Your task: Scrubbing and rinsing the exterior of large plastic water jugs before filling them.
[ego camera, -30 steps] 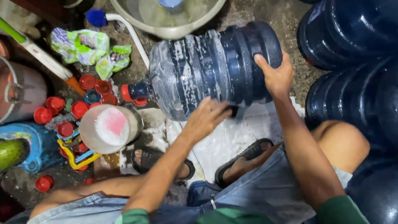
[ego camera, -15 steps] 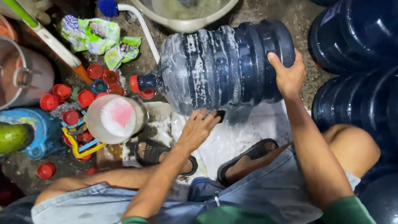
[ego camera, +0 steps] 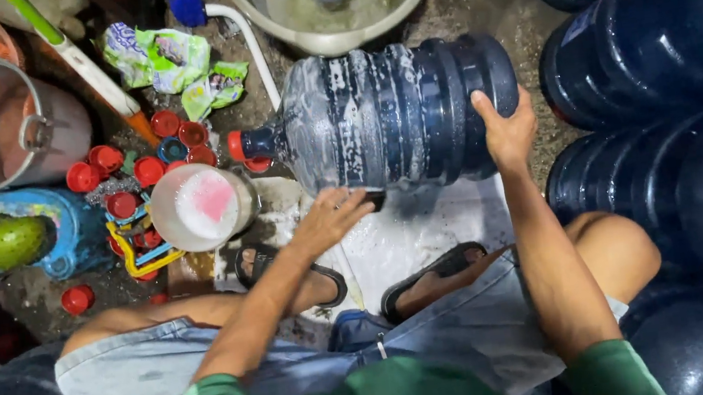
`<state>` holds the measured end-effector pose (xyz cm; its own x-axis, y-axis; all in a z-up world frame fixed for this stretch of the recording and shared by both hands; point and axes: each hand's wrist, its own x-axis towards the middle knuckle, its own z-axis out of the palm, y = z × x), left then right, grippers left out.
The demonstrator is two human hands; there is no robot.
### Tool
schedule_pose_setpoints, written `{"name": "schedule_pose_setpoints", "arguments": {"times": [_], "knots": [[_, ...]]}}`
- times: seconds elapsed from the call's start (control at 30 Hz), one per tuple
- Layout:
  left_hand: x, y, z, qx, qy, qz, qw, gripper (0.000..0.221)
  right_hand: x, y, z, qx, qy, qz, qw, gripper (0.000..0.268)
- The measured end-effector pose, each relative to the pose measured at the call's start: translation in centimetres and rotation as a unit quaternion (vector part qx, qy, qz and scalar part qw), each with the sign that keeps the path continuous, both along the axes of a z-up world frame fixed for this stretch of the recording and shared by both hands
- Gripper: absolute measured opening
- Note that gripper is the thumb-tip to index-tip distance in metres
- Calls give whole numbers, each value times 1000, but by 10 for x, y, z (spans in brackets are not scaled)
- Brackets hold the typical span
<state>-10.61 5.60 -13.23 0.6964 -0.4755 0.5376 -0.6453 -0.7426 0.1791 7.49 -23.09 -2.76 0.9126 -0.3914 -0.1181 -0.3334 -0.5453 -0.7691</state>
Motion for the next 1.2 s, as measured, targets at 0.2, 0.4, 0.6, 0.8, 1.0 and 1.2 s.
{"name": "schedule_pose_setpoints", "arguments": {"times": [0.2, 0.4, 0.6, 0.8, 1.0, 1.2], "knots": [[113, 3, 125, -89, 17, 230, 969, 58, -3, -7, -10, -19, -30, 19, 999, 64], [40, -70, 166, -150, 97, 321, 930, 50, 6, -8, -19, -4, -9, -3, 1000, 64], [45, -91, 11, -81, 8, 446, 892, 61, 0, -1, -4, 1, 15, -12, 1000, 64], [187, -63, 104, -23, 138, 506, 851, 57, -5, -7, 5, 4, -102, 81, 991, 54], [33, -81, 106, -70, 176, 354, 916, 51, -11, 1, 21, 22, -76, 83, 993, 56], [76, -78, 97, -131, 142, 358, 914, 58, -17, -8, 21, 68, -89, 156, 981, 57]]}}
